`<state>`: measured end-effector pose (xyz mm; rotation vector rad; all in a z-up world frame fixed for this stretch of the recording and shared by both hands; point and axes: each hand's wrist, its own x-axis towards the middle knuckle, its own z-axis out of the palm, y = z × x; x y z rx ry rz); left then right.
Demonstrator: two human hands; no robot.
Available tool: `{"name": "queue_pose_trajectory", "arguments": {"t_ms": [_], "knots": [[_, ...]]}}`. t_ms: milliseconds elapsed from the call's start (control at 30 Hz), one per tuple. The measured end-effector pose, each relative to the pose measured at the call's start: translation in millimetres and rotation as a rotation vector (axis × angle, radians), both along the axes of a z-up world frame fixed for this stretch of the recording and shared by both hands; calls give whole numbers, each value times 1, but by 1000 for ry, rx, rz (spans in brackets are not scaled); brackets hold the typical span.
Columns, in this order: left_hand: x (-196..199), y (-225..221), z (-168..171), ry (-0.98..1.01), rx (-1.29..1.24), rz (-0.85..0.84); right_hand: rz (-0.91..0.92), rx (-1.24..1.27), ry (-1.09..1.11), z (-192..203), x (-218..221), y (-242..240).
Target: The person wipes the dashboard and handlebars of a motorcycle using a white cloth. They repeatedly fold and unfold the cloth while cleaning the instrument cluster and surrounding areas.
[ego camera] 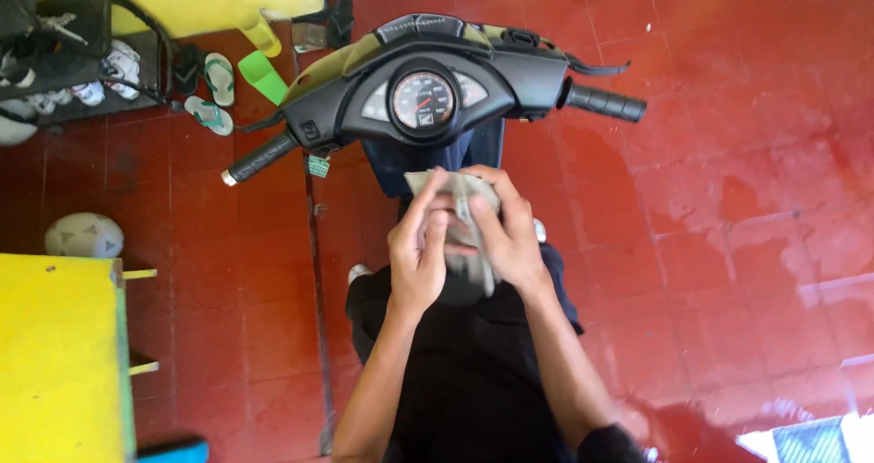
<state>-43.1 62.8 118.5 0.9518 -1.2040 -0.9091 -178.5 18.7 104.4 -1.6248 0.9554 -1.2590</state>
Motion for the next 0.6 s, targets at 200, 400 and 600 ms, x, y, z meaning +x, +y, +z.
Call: {"name": "queue_pose_trajectory", "arguments": {"t_ms": [200,400,600], "knots": [[13,-12,-16,257,-33,-99,92,247,-240,-25,-22,-14],[22,-12,-94,390,340,-286,201,472,-621,-61,-18,-27],[13,-8,-83,-83,287,122,-97,224,-220,-56,-10,-28]]}}
